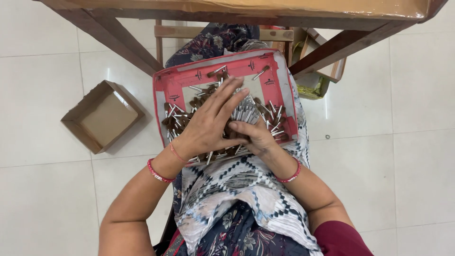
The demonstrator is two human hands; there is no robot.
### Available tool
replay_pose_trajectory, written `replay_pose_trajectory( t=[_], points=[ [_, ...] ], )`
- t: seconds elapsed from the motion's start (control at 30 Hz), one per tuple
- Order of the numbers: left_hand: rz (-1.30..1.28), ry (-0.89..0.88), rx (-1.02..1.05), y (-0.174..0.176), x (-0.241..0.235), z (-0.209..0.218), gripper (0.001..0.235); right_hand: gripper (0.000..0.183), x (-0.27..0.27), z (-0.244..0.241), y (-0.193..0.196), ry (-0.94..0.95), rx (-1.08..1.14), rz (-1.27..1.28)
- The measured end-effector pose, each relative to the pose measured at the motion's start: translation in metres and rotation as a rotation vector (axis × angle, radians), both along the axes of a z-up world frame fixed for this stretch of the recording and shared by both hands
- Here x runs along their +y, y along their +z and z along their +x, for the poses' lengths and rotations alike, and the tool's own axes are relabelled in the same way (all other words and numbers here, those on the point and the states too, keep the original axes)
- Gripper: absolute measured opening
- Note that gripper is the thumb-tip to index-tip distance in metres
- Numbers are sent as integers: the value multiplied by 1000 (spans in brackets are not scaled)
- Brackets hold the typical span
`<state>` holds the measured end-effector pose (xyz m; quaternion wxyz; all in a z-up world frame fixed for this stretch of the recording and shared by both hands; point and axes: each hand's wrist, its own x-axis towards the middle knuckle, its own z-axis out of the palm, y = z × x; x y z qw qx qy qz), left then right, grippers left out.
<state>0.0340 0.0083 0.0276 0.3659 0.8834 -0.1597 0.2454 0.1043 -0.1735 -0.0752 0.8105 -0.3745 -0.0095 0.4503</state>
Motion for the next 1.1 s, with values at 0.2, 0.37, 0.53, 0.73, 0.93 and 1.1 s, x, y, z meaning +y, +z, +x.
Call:
replay_pose_trajectory(
  t=[0.2, 0.37, 0.53, 0.73, 0.93, 1.1],
  points=[
    [41, -83, 89, -4, 2, 12, 105, 56, -11, -3, -28, 80, -100, -44],
    [58, -193, 366, -23, 2, 8, 101, 66, -11, -13, -37, 136, -39, -41],
    [58, -236, 225, -43, -6, 0, 95, 73, -20, -18, -35, 131, -7, -192],
    [66, -248, 246, -67, -17, -10, 66, 79, -39, -23, -54, 164, 30, -159],
    [-7, -305, 104, -39, 3, -7, 66, 68, -39, -17, -48, 222, 2, -196],
    [68, 379, 322, -82, 73, 12, 21, 51, -27, 6, -14, 94, -73, -207]
  ],
)
